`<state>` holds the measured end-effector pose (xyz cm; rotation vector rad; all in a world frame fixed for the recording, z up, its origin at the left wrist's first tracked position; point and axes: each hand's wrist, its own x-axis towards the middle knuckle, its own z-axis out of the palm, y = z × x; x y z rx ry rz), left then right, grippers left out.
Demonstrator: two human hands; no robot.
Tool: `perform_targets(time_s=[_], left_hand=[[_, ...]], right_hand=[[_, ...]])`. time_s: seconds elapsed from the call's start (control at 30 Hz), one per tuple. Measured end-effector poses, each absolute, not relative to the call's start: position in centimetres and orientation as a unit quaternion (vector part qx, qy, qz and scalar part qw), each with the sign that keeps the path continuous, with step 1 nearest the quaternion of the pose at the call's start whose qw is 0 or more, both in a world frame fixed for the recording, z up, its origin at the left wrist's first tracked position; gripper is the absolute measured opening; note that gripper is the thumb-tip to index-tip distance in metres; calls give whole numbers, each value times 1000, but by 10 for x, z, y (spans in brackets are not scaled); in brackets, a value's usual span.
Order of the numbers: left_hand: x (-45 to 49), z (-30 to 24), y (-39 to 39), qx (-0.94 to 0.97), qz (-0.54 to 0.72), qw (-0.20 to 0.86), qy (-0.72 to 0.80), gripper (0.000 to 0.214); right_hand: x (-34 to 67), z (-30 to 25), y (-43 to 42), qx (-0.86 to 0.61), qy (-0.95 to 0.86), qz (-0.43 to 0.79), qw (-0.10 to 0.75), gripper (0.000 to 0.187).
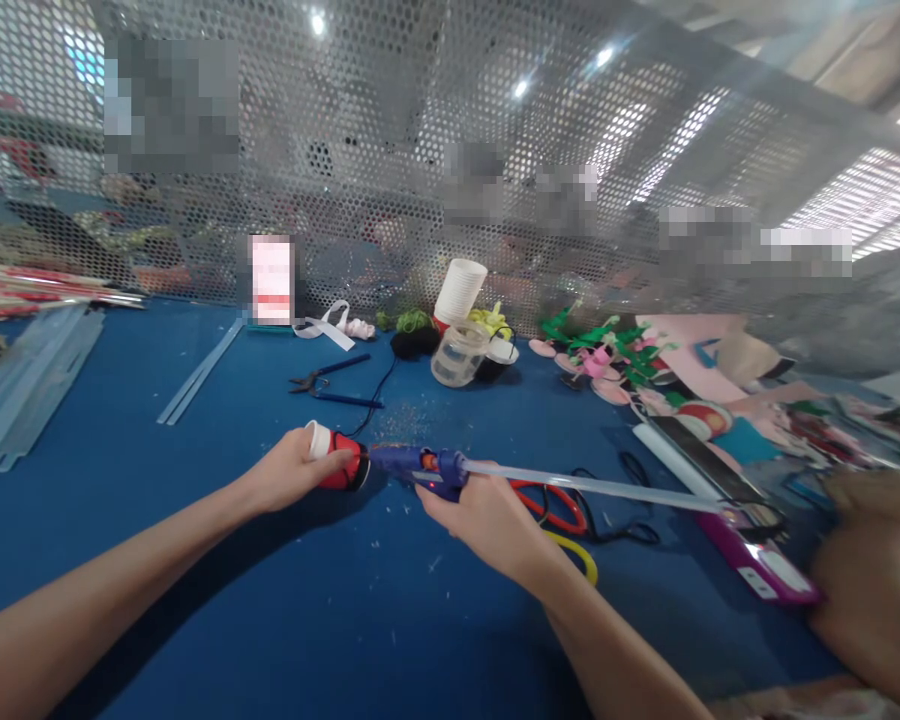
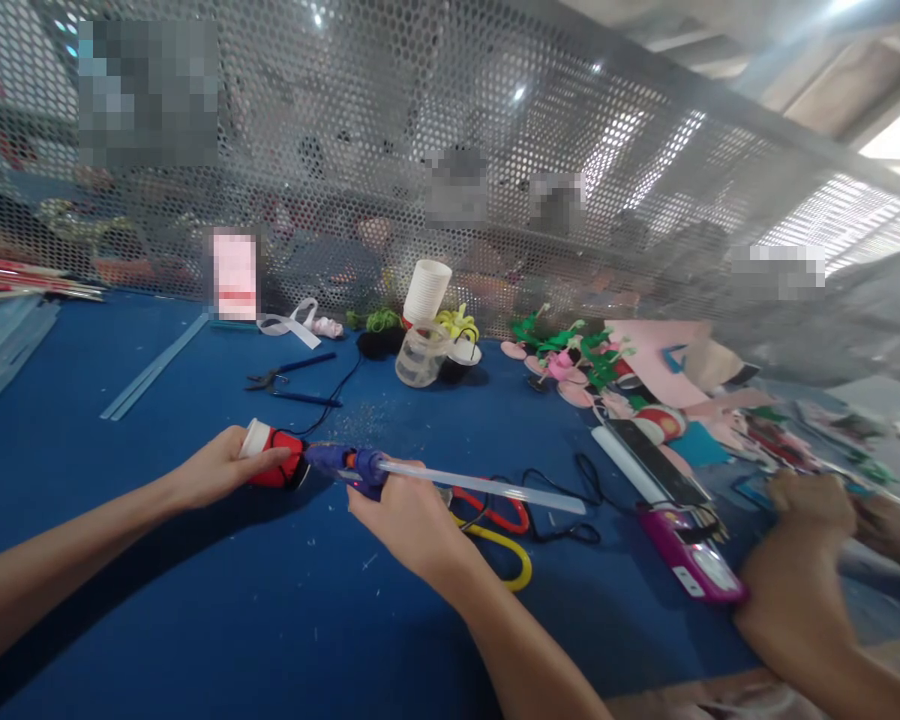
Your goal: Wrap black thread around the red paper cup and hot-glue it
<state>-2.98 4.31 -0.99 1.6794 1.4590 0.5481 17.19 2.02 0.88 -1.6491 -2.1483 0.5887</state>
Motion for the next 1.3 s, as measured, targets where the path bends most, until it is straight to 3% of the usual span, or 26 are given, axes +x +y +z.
perform_targets(time_s=[1.3], left_hand=[[-30,-17,47,625,268,461,570,37]], right_hand=[[174,0,15,-516,-809,201,196,7]])
